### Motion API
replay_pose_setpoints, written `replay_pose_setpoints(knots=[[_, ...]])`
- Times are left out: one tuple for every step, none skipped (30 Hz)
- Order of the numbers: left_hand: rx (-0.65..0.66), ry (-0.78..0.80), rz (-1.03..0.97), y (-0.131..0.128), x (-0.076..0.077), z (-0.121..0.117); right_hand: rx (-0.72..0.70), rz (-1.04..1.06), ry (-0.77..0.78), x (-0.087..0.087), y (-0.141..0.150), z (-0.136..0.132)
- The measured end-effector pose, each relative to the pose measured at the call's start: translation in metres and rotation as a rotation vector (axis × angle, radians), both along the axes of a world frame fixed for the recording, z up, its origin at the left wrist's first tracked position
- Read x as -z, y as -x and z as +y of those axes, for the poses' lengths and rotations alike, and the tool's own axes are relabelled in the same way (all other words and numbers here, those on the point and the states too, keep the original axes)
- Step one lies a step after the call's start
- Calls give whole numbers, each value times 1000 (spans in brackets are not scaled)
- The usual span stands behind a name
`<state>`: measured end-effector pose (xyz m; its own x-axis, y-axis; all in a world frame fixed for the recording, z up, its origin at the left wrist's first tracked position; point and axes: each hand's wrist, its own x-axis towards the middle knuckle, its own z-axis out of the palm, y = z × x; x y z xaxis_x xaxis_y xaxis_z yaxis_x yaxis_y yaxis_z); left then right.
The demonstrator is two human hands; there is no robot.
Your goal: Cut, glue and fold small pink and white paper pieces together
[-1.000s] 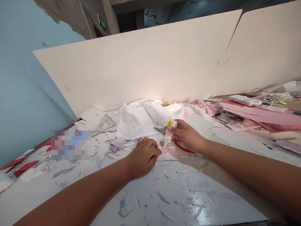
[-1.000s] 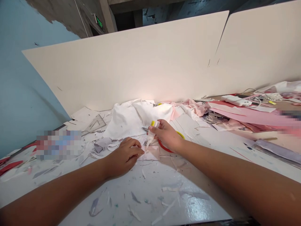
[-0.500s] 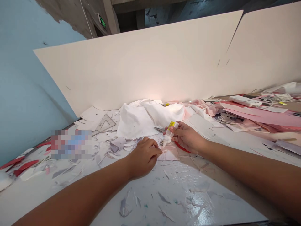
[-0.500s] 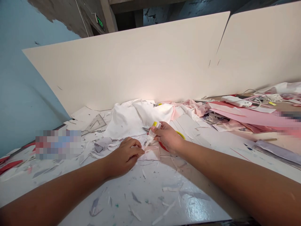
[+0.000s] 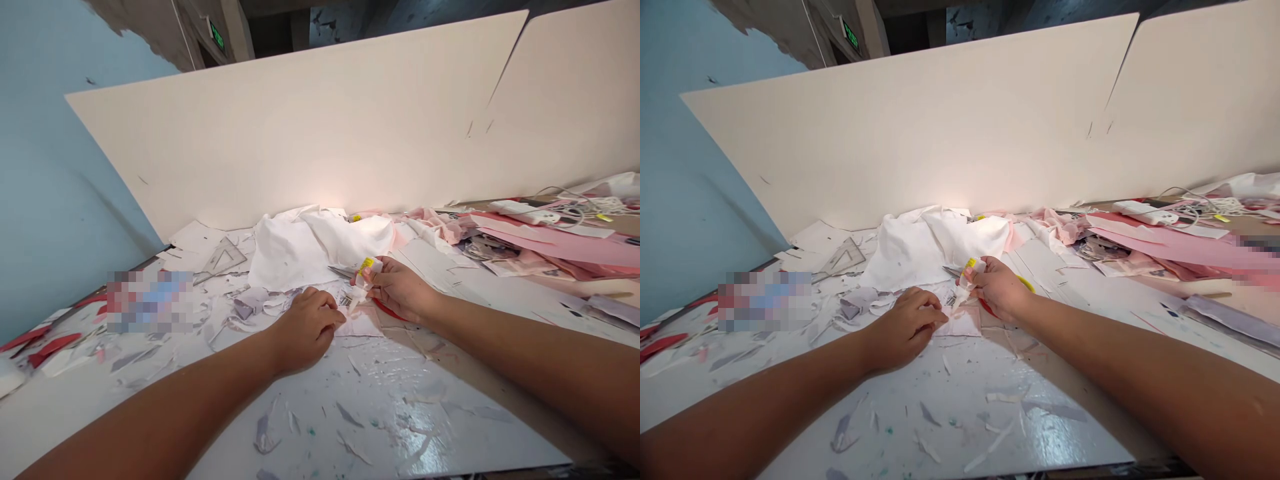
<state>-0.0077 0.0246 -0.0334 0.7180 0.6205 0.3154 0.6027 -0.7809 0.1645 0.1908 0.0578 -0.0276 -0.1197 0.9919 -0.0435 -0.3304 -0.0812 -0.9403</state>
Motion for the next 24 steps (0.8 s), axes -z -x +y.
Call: replay_pose_setpoints(knots=[[1,-1,1,0,0,0,3,0,1,0,0,0],[3,-2,2,0,0,0,5,1,1,1,0,1],[3,-3,2,0,0,0,8,3,1,1,0,1],[4,-5,1,0,0,0,10,6,1,2,-1,1],[6,-6,1,0,0,0,11,9,0,2,-1,2],[6,-8,1,-1,1,1,11,12,1,3,-1,2],[5,-10,3,-1,1,1,10,15,1,3,-1,2],[4,-9,6,-1,1,1,8,17,1,4,-1,2],[4,-10,8,-1,0,1,5,18,2,4,-1,3],[3,-9,10,-1,0,1,4,19,3,5,-1,3],[2,-7,12,-1,0,1,3,19,6,5,-1,2],[2,-6,12,-1,0,1,4,19,9,4,0,2],[2,-7,11,-1,0,1,6,19,13,4,0,2],[1,-8,9,-1,1,1,8,18,17,4,0,1],[1,-10,8,-1,1,1,11,18,19,3,0,1],[0,-12,7,-1,1,1,14,17,21,3,1,1],[1,-13,7,0,1,1,16,17,22,3,1,1],[2,-14,9,0,1,1,19,17,22,3,1,1],[3,-15,11,0,1,1,21,16,24,3,1,1],[3,-15,13,0,1,1,23,14,25,4,1,1],[4,-17,14,0,1,1,25,11,27,4,1,2],[5,-18,15,0,1,1,26,9,30,5,1,2],[5,-18,15,0,1,1,27,6,32,5,1,3],[5,-17,17,0,1,1,29,4,34,6,2,3]])
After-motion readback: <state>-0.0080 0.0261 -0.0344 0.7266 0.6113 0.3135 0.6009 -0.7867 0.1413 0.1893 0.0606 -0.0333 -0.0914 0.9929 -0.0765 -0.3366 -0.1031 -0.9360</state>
